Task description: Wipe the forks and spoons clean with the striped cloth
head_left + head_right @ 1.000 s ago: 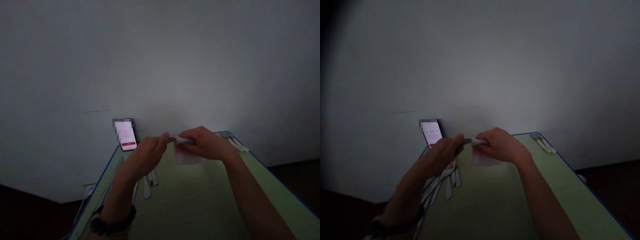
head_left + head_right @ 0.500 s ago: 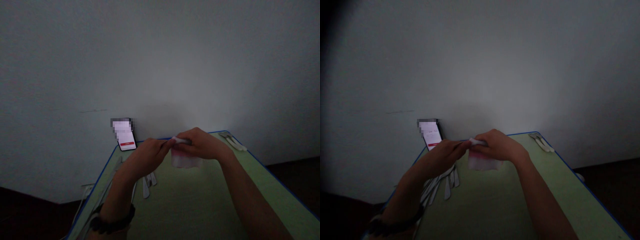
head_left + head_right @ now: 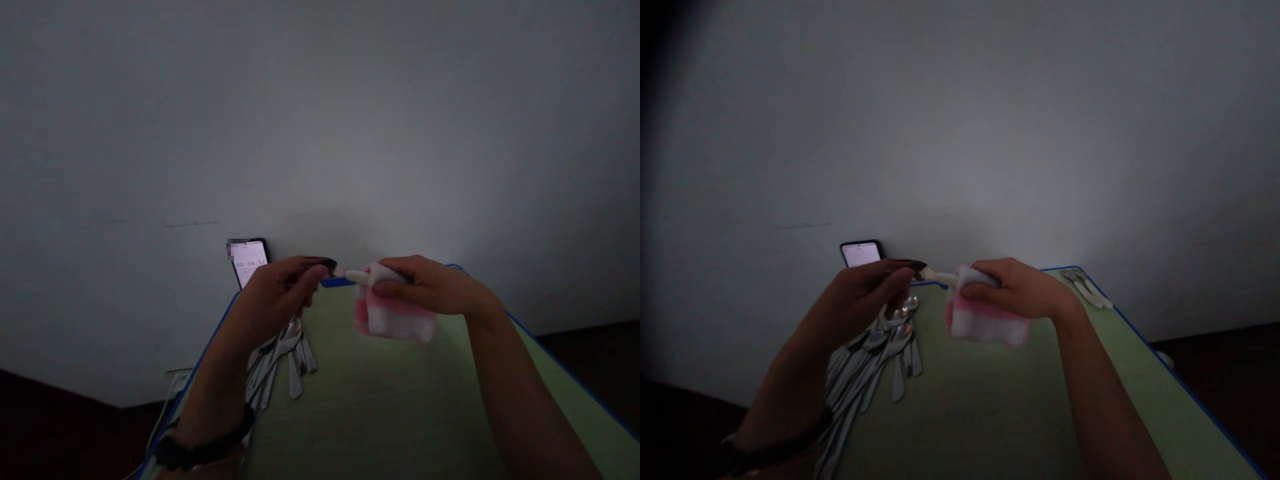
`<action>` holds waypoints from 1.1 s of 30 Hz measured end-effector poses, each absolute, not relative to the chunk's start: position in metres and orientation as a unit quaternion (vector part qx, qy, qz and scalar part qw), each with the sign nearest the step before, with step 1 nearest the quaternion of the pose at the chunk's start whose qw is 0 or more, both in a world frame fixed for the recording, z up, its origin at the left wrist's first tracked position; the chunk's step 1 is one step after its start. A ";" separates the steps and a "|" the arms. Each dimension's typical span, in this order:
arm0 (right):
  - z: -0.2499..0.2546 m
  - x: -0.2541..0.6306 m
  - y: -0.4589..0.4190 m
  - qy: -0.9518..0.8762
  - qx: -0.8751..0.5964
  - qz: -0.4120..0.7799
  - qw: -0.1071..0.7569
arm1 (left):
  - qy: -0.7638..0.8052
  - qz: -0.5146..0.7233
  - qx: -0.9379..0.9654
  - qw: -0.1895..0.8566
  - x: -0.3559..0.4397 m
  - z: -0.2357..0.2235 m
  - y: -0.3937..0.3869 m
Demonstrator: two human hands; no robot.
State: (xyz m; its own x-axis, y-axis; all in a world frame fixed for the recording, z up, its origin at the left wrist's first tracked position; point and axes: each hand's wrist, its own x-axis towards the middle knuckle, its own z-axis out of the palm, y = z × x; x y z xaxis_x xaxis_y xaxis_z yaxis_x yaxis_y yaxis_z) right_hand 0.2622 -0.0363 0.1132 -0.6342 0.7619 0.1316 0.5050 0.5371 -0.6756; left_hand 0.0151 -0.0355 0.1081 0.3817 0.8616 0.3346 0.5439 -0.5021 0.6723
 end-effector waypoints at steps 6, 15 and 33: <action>0.107 0.268 -0.033 -0.796 -0.349 0.440 0.228 | 0.362 0.434 0.773 0.289 0.016 0.108 -0.036; 0.112 0.251 -0.038 -0.824 -0.329 0.418 0.198 | 0.377 0.407 0.807 0.202 0.020 0.114 -0.037; 0.107 0.258 -0.034 -0.767 -0.351 0.515 0.151 | 0.363 0.365 0.830 0.213 0.021 0.108 -0.035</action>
